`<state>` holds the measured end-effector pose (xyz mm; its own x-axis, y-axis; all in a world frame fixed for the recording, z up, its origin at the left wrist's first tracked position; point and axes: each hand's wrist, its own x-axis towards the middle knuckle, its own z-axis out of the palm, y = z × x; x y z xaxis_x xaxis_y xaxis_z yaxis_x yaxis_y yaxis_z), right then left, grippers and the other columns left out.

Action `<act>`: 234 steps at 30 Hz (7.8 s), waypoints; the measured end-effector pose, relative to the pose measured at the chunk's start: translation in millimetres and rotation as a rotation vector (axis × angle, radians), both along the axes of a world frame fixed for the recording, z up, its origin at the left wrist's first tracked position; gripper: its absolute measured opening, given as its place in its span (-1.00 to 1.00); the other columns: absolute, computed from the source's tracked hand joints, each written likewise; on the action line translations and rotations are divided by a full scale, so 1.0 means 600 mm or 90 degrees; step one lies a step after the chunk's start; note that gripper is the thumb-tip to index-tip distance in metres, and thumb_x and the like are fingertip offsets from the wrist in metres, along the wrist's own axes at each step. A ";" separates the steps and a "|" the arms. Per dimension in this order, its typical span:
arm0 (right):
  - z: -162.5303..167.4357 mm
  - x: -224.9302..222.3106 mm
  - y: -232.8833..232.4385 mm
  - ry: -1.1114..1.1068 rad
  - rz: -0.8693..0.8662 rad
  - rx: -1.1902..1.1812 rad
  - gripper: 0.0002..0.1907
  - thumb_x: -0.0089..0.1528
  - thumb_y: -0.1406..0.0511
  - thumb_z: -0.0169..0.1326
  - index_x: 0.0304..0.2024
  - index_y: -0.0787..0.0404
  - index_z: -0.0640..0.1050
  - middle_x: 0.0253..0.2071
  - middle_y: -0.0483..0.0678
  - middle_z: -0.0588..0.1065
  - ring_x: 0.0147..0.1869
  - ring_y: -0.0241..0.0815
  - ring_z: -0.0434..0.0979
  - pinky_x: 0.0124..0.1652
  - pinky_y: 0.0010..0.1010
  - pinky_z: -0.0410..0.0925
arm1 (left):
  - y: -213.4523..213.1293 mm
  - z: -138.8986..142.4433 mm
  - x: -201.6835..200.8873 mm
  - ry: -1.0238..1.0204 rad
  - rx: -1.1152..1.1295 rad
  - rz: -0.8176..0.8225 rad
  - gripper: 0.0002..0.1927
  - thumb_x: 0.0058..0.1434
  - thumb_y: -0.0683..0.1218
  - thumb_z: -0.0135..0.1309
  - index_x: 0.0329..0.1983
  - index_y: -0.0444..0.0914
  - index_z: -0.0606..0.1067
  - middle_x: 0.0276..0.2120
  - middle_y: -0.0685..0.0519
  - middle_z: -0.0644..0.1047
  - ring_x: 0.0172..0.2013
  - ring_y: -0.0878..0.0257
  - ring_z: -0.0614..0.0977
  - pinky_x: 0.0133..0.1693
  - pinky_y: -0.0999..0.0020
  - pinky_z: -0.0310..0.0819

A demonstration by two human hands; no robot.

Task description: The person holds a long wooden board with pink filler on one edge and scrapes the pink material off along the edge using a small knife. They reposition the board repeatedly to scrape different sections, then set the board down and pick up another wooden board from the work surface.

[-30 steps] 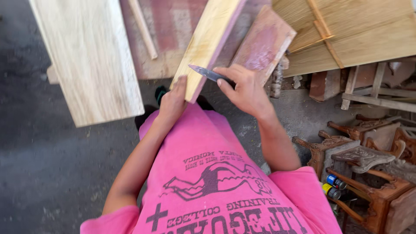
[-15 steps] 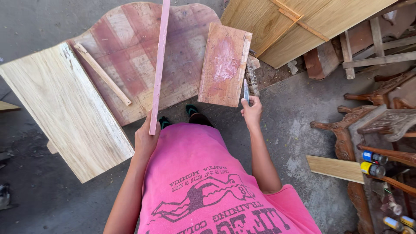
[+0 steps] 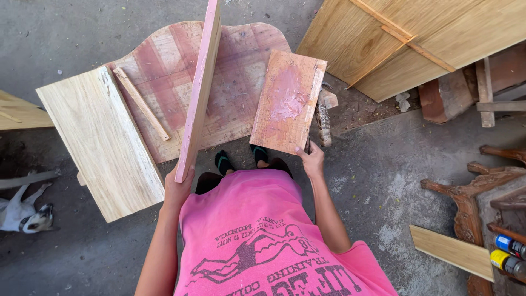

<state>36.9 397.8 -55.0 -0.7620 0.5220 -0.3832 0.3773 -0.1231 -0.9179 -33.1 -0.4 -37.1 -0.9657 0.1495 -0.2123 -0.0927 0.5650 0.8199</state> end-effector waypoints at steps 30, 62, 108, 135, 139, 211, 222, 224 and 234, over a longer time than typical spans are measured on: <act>0.039 -0.215 0.040 0.055 0.259 0.478 -0.47 0.24 0.33 0.26 0.22 0.37 0.47 0.11 0.26 0.49 0.19 0.25 0.50 0.17 -0.08 0.36 | 0.090 0.080 0.020 0.149 -0.092 0.112 -0.47 0.27 -0.13 0.19 0.34 -0.18 0.46 -0.03 -0.29 0.61 0.03 -0.03 0.64 -0.08 0.26 0.54; 0.076 -0.176 0.034 0.014 0.269 0.585 -0.37 0.26 0.28 0.22 0.27 0.48 0.34 0.15 0.38 0.40 0.21 0.39 0.40 0.14 0.02 0.29 | 0.151 0.029 0.056 -0.268 0.613 0.409 -0.49 0.32 -0.06 0.09 0.25 -0.39 0.32 -0.01 -0.14 0.59 -0.12 0.06 0.70 -0.12 0.13 0.70; 0.107 -0.129 -0.158 -0.256 -0.075 0.530 -0.60 0.29 0.10 0.11 -0.08 0.33 0.50 -0.21 0.32 0.58 -0.08 0.36 0.57 -0.05 0.10 0.33 | -0.004 0.016 -0.006 -0.190 0.389 0.173 -0.65 0.28 -0.07 0.24 -0.01 -0.42 0.53 -0.29 0.01 0.61 -0.33 0.31 0.61 -0.30 0.41 0.54; 0.127 -0.150 -0.114 -0.044 -0.226 -0.082 -0.72 0.32 0.18 0.16 -0.09 0.27 0.58 -0.38 -0.14 0.52 -0.60 -0.38 0.26 -0.66 -0.49 0.22 | 0.021 0.042 -0.014 -0.091 0.284 0.065 -0.63 0.24 -0.05 0.19 -0.03 -0.44 0.56 -0.37 0.02 0.65 -0.37 0.37 0.58 -0.34 0.36 0.50; 0.128 -0.133 -0.109 0.017 -0.148 -0.237 -0.78 0.33 0.22 0.23 -0.14 0.23 0.53 -0.45 -0.20 0.40 -0.61 -0.45 0.20 -0.62 -0.55 0.20 | 0.021 0.044 -0.010 -0.098 0.185 0.042 -0.64 0.26 -0.03 0.18 -0.06 -0.43 0.58 -0.43 -0.05 0.65 -0.42 0.30 0.58 -0.35 0.31 0.49; 0.243 1.129 0.731 0.488 -0.943 0.126 -0.85 0.37 0.30 0.12 -0.13 0.16 0.40 -0.47 -0.30 0.29 -0.56 -0.49 0.10 -0.52 -0.58 0.15 | 1.137 -0.112 0.369 -0.134 -0.261 -0.659 -0.30 0.23 0.09 0.15 0.43 -0.18 0.37 0.13 -0.18 0.57 0.14 -0.06 0.60 0.14 0.10 0.44; 0.216 1.290 0.967 0.489 -1.073 0.183 -0.85 0.35 0.28 0.16 -0.16 0.13 0.43 -0.47 -0.32 0.29 -0.56 -0.51 0.10 -0.54 -0.59 0.14 | 1.507 -0.010 0.444 -0.046 -0.121 -0.665 -0.38 0.30 0.05 0.12 0.39 -0.29 0.41 0.03 -0.18 0.64 0.03 0.07 0.66 0.03 0.24 0.48; 0.188 1.335 1.039 0.498 -1.073 0.180 -0.83 0.34 0.29 0.17 -0.18 0.10 0.41 -0.45 -0.32 0.30 -0.54 -0.52 0.12 -0.55 -0.61 0.11 | 1.515 -0.041 0.479 -0.193 -0.105 -0.590 -0.38 0.32 0.03 0.10 0.40 -0.35 0.41 -0.08 -0.22 0.69 -0.10 0.11 0.72 -0.08 0.30 0.53; 0.090 1.539 1.399 0.392 -0.987 0.111 -0.83 0.36 0.26 0.18 -0.22 0.09 0.42 -0.49 -0.33 0.27 -0.57 -0.51 0.10 -0.56 -0.59 0.13 | 1.646 -0.047 0.737 -0.140 -0.265 -0.601 -0.24 0.26 0.13 0.11 0.47 -0.30 0.33 -0.03 -0.16 0.70 -0.07 0.03 0.71 0.00 0.20 0.51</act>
<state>960.1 1237.2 -0.9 0.4746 0.8739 -0.1047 -0.3912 0.1029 -0.9145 409.0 987.1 -65.4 -0.4296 0.6953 -0.5762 0.4085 0.7186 0.5628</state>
